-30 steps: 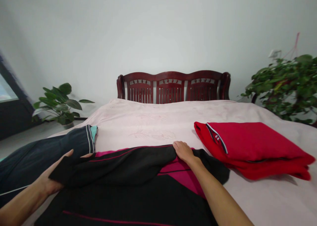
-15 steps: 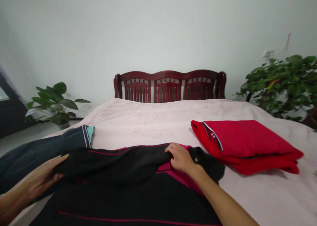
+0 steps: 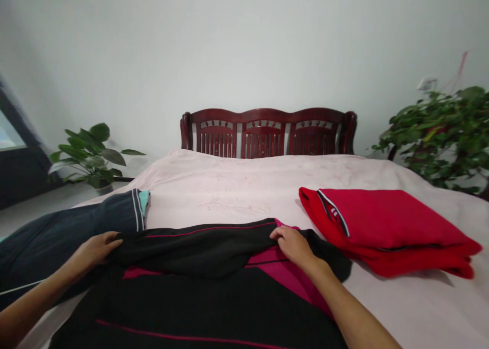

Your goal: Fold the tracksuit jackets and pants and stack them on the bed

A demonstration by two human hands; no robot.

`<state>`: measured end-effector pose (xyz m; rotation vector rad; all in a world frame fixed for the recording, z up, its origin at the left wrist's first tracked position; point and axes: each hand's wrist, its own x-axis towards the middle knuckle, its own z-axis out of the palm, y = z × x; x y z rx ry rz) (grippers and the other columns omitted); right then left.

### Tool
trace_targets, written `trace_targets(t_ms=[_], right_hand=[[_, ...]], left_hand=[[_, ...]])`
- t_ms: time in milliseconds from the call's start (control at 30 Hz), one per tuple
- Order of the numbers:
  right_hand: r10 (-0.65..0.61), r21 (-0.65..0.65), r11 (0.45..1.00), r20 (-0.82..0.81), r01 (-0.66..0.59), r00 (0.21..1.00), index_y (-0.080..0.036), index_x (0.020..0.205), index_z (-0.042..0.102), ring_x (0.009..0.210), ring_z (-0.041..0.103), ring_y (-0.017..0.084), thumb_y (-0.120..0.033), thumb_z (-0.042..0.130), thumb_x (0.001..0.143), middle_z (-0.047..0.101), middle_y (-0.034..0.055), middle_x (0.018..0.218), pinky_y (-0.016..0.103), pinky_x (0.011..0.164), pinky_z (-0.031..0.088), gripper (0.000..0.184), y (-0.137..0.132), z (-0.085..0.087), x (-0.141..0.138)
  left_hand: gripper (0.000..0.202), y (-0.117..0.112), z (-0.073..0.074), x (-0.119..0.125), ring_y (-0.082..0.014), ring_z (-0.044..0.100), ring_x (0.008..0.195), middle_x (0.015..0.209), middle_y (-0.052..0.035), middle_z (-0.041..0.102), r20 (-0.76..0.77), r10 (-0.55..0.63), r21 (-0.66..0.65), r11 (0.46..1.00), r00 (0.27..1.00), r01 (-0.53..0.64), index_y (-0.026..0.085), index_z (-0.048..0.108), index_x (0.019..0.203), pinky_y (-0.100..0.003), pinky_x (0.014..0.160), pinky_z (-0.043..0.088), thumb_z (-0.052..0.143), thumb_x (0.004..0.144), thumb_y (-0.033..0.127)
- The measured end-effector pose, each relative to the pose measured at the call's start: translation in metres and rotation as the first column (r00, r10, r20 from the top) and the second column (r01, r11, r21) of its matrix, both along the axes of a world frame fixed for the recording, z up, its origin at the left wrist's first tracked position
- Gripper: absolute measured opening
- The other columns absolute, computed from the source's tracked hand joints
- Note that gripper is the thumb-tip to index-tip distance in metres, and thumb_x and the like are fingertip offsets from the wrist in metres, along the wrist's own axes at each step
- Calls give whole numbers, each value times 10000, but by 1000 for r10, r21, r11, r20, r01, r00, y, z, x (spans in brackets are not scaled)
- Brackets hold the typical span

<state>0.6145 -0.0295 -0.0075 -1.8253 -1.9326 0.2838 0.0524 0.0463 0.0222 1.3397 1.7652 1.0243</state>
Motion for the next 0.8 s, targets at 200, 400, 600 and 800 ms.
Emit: trace_targets(t_ms=[200, 400, 600, 800], right_hand=[[-302, 50, 951, -50, 304, 952, -198, 1111, 686, 1094, 635, 193, -143, 394, 819, 710, 63, 1174, 294, 925, 454, 416, 24, 11, 18], [-332, -25, 939, 175, 342, 927, -222, 1183, 670, 1124, 613, 241, -240, 373, 936, 696, 95, 1207, 342, 912, 434, 387, 43, 21, -4], [-354, -95, 915, 278, 392, 893, -210, 994, 732, 1006, 637, 275, -368, 389, 947, 723, 125, 1086, 357, 806, 438, 380, 59, 17, -13], [-367, -83, 909, 302, 408, 880, -179, 1043, 702, 1044, 615, 252, -368, 345, 964, 711, 125, 1123, 318, 810, 420, 412, 61, 12, -3]], left_hand=[[298, -31, 23, 60, -360, 556, 1144, 1173, -65, 662, -551, -153, 340, 857, 820, 388, 290, 709, 1062, -490, 1088, 341, 636, 778, 343], [274, -79, 15, 191, -279, 630, 1009, 1045, -56, 719, -444, -724, 130, 531, 528, 837, 317, 743, 1038, -383, 940, 454, 505, 902, 311], [337, -85, 6, 288, -331, 601, 1031, 1116, -169, 637, -728, -587, -75, 580, 353, 811, 181, 665, 1143, -452, 884, 467, 509, 844, 178], [328, -85, -4, 290, -236, 620, 948, 1063, -86, 613, -813, -559, -159, 484, 165, 861, 204, 638, 998, -354, 812, 504, 474, 753, 60]])
